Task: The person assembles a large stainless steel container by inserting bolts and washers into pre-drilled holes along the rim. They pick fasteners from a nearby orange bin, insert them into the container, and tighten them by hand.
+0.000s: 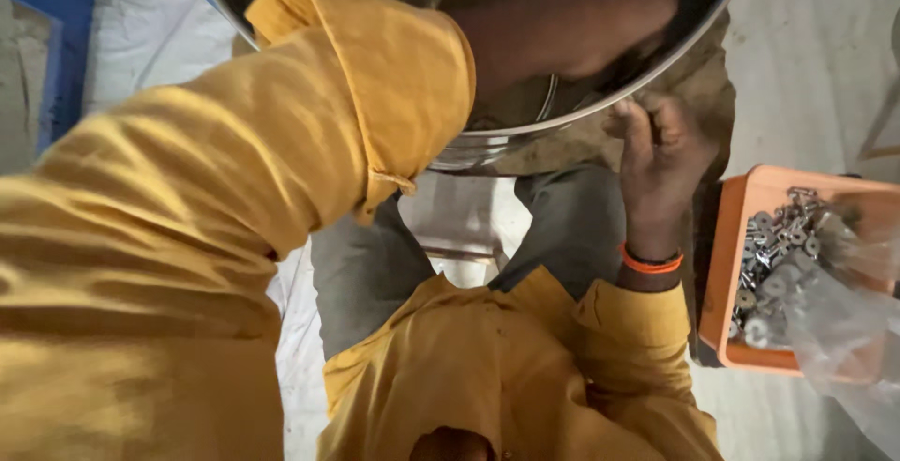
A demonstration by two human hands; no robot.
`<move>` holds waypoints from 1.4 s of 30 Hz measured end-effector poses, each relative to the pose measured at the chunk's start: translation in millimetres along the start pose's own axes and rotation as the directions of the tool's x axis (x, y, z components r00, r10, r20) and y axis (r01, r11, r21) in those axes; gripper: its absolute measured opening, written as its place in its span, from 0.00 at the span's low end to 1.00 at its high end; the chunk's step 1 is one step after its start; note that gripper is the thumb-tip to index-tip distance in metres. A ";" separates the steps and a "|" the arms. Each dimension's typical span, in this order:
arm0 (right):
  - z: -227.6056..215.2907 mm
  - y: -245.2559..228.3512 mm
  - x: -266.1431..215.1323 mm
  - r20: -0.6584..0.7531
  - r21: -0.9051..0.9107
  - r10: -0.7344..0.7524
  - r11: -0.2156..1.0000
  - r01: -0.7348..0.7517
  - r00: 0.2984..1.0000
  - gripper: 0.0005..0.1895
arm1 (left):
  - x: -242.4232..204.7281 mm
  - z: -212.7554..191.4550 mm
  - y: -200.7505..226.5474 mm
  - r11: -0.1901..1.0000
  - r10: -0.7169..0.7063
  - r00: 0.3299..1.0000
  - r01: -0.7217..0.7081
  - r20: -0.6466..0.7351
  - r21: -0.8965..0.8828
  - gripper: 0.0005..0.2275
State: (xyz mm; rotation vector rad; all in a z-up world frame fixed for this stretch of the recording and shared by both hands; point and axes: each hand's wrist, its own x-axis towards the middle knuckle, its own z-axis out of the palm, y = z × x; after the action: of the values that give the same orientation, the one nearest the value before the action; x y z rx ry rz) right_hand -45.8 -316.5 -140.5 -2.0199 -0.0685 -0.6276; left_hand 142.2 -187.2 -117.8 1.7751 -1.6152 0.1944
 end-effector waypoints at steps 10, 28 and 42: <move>-13.0 -7.4 14.3 0.253 -0.019 0.116 0.993 -0.115 0.960 0.15 | 15.7 -15.9 29.8 0.949 -0.297 0.931 0.264 0.213 0.171 0.08; -22.4 -2.7 21.1 0.282 -0.280 -0.034 0.953 0.116 0.959 0.16 | 27.4 7.5 9.4 0.950 -0.311 0.942 0.311 0.126 0.018 0.09; -12.4 -8.8 24.0 0.331 -0.024 0.179 0.983 -0.181 0.926 0.17 | 19.8 -3.4 -2.1 0.965 -0.262 0.928 0.258 0.265 0.051 0.10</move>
State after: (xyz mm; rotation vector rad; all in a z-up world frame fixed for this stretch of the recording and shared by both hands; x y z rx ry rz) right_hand -32.7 -327.2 -117.7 -2.0784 -0.0846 -0.1655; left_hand 149.3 -201.3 -105.2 2.0773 -1.5397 -0.1676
